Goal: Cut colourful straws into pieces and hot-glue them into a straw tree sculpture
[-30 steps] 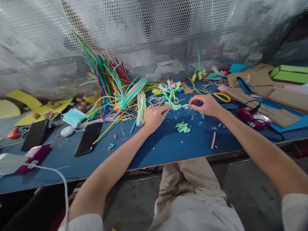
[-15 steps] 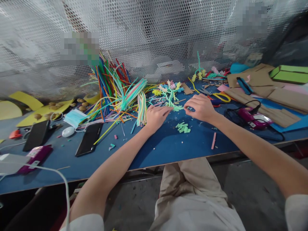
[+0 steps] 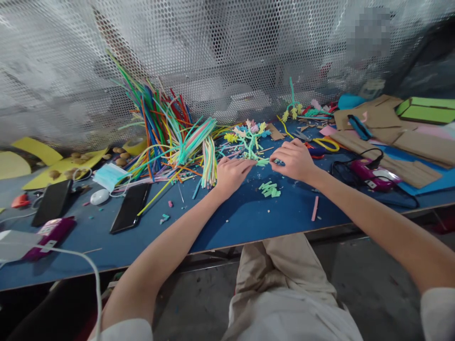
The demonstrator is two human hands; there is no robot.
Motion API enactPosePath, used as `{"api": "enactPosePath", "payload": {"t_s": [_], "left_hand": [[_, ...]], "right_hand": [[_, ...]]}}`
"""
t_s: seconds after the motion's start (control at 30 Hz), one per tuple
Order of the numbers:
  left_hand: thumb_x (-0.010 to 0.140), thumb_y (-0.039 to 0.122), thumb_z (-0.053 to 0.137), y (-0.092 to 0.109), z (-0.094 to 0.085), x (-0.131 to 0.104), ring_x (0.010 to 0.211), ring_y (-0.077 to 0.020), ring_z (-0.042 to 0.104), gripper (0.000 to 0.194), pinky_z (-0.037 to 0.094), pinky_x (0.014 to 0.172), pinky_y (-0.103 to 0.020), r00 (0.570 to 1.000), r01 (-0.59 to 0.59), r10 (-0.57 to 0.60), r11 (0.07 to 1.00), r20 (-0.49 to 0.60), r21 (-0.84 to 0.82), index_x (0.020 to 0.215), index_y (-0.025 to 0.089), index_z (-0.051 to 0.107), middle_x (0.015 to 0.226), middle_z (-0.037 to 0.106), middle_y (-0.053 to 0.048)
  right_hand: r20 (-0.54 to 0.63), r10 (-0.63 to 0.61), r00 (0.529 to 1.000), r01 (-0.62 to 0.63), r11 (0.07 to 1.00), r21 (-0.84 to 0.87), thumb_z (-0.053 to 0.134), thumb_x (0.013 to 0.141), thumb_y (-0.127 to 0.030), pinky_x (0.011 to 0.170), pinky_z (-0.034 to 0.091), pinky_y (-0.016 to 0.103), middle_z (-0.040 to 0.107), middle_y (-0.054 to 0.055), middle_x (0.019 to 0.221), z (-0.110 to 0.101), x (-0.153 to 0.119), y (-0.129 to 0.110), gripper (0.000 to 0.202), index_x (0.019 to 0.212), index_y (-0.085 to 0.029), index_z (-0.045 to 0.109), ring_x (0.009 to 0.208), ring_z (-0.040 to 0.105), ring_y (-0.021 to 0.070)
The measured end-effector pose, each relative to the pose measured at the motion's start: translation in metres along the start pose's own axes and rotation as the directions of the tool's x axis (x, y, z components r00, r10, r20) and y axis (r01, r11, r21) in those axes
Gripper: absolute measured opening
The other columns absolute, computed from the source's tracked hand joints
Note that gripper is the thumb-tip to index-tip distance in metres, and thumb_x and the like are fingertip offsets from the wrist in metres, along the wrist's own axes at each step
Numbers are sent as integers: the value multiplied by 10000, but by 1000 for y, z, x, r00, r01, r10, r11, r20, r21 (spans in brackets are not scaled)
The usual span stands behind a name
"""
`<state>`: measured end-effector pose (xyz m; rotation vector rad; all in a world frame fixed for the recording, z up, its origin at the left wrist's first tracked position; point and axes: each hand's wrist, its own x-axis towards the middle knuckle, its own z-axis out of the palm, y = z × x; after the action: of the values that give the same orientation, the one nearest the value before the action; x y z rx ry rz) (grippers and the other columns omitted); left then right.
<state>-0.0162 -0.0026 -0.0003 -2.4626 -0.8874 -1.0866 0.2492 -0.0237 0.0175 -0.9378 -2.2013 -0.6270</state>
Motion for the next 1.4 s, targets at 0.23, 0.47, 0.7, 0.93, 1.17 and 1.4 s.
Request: {"api": "enactPosePath", "payload": {"t_s": [0.23, 0.47, 0.7, 0.93, 1.17, 1.4], "left_hand": [[1060, 327, 627, 0, 0, 1, 857, -152, 794, 186, 385, 713, -357, 1000, 16, -16, 1000, 8, 9, 1064, 329, 813, 974, 844, 25], [1060, 336, 630, 3, -4, 2, 880, -157, 800, 180, 381, 718, -357, 1000, 29, -29, 1000, 10, -5, 1073, 319, 809, 1000, 843, 23], [1040, 384, 656, 3, -6, 2, 875, -185, 795, 178, 407, 737, -355, 989, 141, -140, 990, 44, -15, 1100, 333, 817, 1019, 842, 17], [1031, 408, 662, 1, -4, 2, 926, -207, 804, 190, 488, 795, -356, 971, 230, -228, 973, 66, -26, 1086, 326, 825, 1038, 840, 27], [1027, 418, 660, -2, -2, 2, 952, -226, 811, 211, 556, 784, -343, 977, 211, -211, 977, 16, -34, 1060, 311, 838, 1014, 841, 6], [1020, 400, 674, -4, 1, 1, 942, -229, 815, 190, 565, 755, -348, 983, 176, -177, 984, -39, -41, 1040, 305, 837, 979, 842, -18]], "right_hand": [[34, 11, 999, -11, 1000, -1, 600, 977, -211, 829, 331, 414, 813, 8, 902, 1, 1, -1, 186, 836, -220, 721, 868, 614, 215], [51, -2, 999, 1, 1000, 17, 599, 980, -291, 844, 329, 428, 804, 38, 953, -5, 1, -2, 150, 903, -222, 707, 890, 615, 241], [47, 126, 991, -132, 981, 140, 633, 949, -302, 869, 375, 418, 775, 57, 962, -7, -2, 7, 101, 994, -215, 661, 915, 656, 264], [69, 277, 958, -286, 929, 236, 624, 960, -277, 845, 430, 403, 753, 66, 931, -2, -4, 26, 109, 1046, -227, 667, 837, 658, 258], [46, 513, 857, -502, 810, 303, 625, 950, -381, 737, 496, 401, 761, 67, 899, -12, -11, 63, 171, 973, -243, 722, 729, 627, 244], [191, 634, 749, -663, 721, 202, 506, 1011, -447, 803, 555, 426, 791, 108, 923, -28, -28, 107, 341, 1072, -223, 755, 806, 713, 275]]}}
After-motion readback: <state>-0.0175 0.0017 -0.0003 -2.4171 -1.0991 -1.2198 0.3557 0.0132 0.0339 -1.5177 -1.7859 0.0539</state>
